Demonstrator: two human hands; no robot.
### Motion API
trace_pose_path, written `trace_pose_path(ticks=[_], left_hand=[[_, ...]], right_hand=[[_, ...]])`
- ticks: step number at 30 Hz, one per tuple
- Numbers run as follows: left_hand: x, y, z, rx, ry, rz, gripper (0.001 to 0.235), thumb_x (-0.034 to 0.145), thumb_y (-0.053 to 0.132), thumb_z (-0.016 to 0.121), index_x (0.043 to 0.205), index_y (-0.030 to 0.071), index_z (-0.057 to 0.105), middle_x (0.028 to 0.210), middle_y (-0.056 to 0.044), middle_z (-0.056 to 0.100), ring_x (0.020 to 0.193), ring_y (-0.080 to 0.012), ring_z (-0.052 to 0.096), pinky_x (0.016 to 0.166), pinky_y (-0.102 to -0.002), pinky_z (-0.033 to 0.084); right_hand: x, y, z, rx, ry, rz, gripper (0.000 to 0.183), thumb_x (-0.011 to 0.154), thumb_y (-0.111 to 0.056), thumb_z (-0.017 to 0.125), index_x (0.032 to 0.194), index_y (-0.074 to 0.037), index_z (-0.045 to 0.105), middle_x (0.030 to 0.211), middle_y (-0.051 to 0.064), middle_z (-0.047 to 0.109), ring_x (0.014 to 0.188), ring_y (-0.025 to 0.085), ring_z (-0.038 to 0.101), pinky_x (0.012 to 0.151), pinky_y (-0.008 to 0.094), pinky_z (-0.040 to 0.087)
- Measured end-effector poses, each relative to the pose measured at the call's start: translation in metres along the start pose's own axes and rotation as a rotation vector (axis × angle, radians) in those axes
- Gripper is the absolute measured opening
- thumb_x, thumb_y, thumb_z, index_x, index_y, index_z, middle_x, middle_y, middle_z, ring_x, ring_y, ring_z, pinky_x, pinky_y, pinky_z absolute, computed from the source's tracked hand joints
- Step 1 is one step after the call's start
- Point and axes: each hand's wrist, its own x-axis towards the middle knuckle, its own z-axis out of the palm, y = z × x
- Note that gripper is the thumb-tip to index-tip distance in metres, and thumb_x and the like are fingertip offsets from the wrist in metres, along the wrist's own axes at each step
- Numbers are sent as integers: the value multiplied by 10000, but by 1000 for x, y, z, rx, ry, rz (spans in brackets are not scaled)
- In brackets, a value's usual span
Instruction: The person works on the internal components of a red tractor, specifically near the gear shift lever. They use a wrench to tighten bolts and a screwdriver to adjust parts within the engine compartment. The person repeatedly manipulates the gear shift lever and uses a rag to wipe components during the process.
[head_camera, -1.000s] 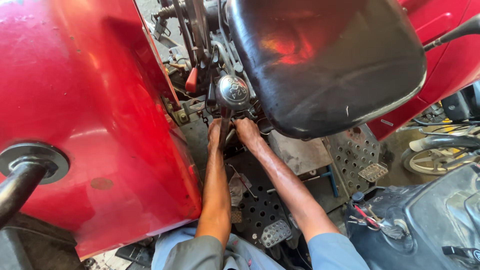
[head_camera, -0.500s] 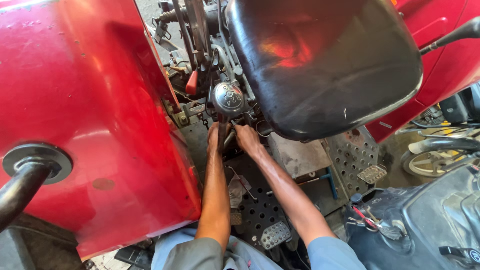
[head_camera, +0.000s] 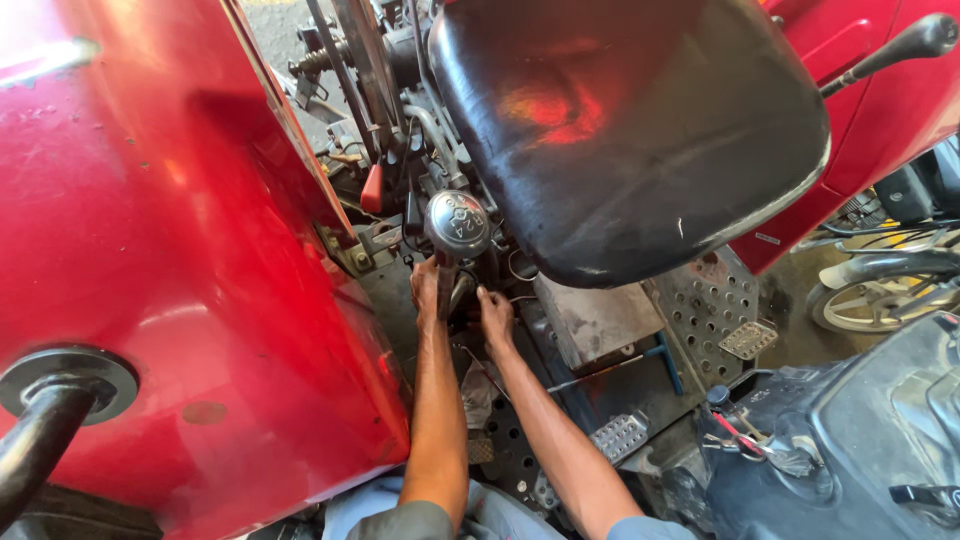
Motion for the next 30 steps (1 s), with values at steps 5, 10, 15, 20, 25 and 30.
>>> trace_pose_path(ticks=[5, 10, 15, 20, 25, 30], left_hand=[[2, -7, 7, 7, 59, -6, 368, 830, 417, 711, 1005, 99, 767, 958, -227, 732, 952, -462, 685, 778, -533, 532], [2, -2, 5, -53, 50, -7, 376, 814, 430, 720, 1011, 112, 758, 942, -216, 732, 929, -450, 698, 778, -538, 537], [-10, -12, 19, -8, 155, -30, 316, 866, 373, 722, 1011, 94, 744, 959, -200, 718, 945, -419, 684, 801, -515, 529], [-13, -20, 43, -144, 405, 64, 278, 899, 325, 722, 995, 64, 724, 948, -185, 693, 923, -393, 666, 795, -501, 514], [-26, -41, 69, -229, 576, 130, 247, 931, 276, 723, 979, 35, 704, 937, -170, 667, 901, -367, 649, 790, -488, 498], [-45, -59, 86, -261, 663, 84, 226, 964, 228, 724, 962, 5, 684, 926, -156, 641, 879, -341, 631, 784, -474, 483]], right_hand=[[5, -9, -1, -293, 58, -85, 418, 969, -426, 646, 908, -15, 688, 744, 125, 698, 618, 205, 669, 560, 361, 558], [9, -14, -8, -611, 68, -221, 498, 983, -477, 597, 842, -10, 698, 748, 179, 714, 688, 309, 674, 689, 449, 515], [3, -19, -7, -716, 112, -372, 479, 995, -486, 590, 884, -35, 709, 826, 203, 692, 759, 390, 643, 696, 491, 493], [-3, -22, -11, -520, 5, -199, 415, 1013, -416, 611, 911, -23, 697, 750, 166, 718, 611, 254, 674, 609, 413, 529], [-2, -6, -19, -233, -63, -142, 234, 999, -281, 642, 1045, -62, 710, 766, 68, 709, 569, 147, 657, 520, 336, 540], [-10, -22, -13, -474, 29, -231, 204, 966, -259, 658, 993, -61, 701, 741, 56, 731, 607, 131, 717, 550, 328, 561]])
